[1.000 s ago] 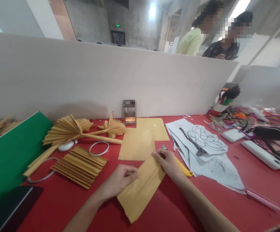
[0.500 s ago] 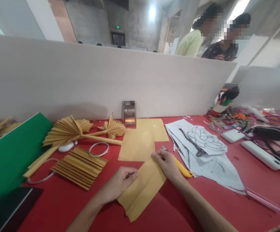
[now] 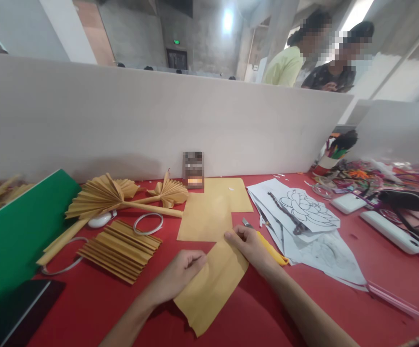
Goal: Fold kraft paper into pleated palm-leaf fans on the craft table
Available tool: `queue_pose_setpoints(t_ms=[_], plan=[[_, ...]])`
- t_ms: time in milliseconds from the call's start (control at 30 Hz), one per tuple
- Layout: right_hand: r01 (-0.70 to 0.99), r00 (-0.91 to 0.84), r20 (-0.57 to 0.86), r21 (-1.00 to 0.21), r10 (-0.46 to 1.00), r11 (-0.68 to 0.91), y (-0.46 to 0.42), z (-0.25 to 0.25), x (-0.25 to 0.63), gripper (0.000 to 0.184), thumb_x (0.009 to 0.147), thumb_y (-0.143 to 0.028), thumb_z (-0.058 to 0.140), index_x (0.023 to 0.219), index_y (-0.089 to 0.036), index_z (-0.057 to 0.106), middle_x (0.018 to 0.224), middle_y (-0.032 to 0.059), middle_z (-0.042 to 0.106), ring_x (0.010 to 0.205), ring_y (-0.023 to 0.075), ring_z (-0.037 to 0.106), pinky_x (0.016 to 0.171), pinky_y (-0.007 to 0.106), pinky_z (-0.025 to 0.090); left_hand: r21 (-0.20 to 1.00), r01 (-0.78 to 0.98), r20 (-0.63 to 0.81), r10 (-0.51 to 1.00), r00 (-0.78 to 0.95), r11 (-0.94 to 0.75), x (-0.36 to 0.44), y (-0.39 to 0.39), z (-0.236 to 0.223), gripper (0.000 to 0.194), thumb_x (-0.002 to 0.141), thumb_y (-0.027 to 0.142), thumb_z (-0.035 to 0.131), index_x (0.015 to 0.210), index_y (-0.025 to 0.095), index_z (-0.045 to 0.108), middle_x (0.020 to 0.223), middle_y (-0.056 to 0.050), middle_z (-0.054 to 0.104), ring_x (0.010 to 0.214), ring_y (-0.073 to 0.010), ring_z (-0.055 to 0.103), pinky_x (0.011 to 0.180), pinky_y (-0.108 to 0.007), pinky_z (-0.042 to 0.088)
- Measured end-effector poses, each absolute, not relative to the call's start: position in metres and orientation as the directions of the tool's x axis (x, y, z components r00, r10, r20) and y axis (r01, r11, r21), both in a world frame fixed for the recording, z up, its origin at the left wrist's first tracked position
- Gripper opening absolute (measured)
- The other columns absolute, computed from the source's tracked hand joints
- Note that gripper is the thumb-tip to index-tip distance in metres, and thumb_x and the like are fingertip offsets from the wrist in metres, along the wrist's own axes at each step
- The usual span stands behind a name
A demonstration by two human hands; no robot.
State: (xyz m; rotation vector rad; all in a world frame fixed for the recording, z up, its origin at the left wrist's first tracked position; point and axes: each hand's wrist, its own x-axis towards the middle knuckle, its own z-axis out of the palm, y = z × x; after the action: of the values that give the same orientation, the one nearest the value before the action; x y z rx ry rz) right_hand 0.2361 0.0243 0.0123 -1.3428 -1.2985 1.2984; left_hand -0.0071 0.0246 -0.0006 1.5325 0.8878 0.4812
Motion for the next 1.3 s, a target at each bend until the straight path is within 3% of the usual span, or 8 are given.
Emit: queue_pose_setpoints(t_ms=[167,533,767,1133,1300], plan=[[0.127,-0.049,-0.093,-0.988,0.994,-0.086,0.024,0.008,0.234,0.048,0.084,-0.062,0.073,0.072,-0.021,0.054,0.065,-0.0035,0.052,0.058,0.0128,0.045,0.054,0.026,0.031,0.974,0.202,-0.212,0.733,0.646,0.104,-0.005,0.023,0.000,0.041,0.096,0.055,0.060,0.083,0.016,0.059,0.076,0.002,0.054,0.065,-0.0135,0.045,0.058,-0.024,0.032],[0.123,-0.028,-0.094,-0.988,0.995,-0.090,0.024,0.004,0.232,0.047,0.085,-0.061,0.072,0.070,-0.021,0.051,0.065,-0.0038,0.049,0.059,0.0126,0.045,0.054,0.026,0.031,0.965,0.261,-0.180,0.766,0.617,0.017,-0.008,0.024,-0.003,0.051,0.101,0.061,0.047,0.072,0.020,0.045,0.069,0.005,0.039,0.062,-0.0121,0.035,0.054,-0.024,0.027],[0.117,-0.024,-0.074,-0.991,0.997,-0.070,0.022,0.000,0.228,0.050,0.085,-0.065,0.072,0.072,-0.021,0.051,0.065,-0.0042,0.047,0.059,0.0121,0.042,0.053,0.025,0.030,0.975,0.141,-0.223,0.735,0.641,0.173,-0.003,0.021,-0.002,0.043,0.093,0.056,0.065,0.083,0.014,0.063,0.075,0.000,0.060,0.062,-0.0136,0.046,0.056,-0.024,0.032],[0.150,-0.038,-0.055,-0.988,0.998,-0.049,0.021,0.001,0.229,0.048,0.088,-0.064,0.070,0.074,-0.020,0.054,0.067,-0.0037,0.049,0.061,0.0128,0.044,0.055,0.026,0.032,0.968,0.251,-0.167,0.771,0.615,0.010,-0.009,0.024,-0.003,0.053,0.098,0.063,0.052,0.068,0.020,0.044,0.064,0.006,0.037,0.059,-0.0116,0.032,0.053,-0.025,0.023],[0.156,-0.036,-0.041,-0.987,0.999,-0.035,0.019,0.003,0.225,0.050,0.086,-0.067,0.069,0.073,-0.021,0.052,0.066,-0.0041,0.048,0.060,0.0132,0.043,0.055,0.026,0.033,0.978,0.198,-0.172,0.768,0.616,0.061,-0.005,0.020,0.003,0.049,0.097,0.062,0.054,0.077,0.018,0.056,0.072,0.002,0.052,0.065,-0.0142,0.044,0.057,-0.025,0.033]])
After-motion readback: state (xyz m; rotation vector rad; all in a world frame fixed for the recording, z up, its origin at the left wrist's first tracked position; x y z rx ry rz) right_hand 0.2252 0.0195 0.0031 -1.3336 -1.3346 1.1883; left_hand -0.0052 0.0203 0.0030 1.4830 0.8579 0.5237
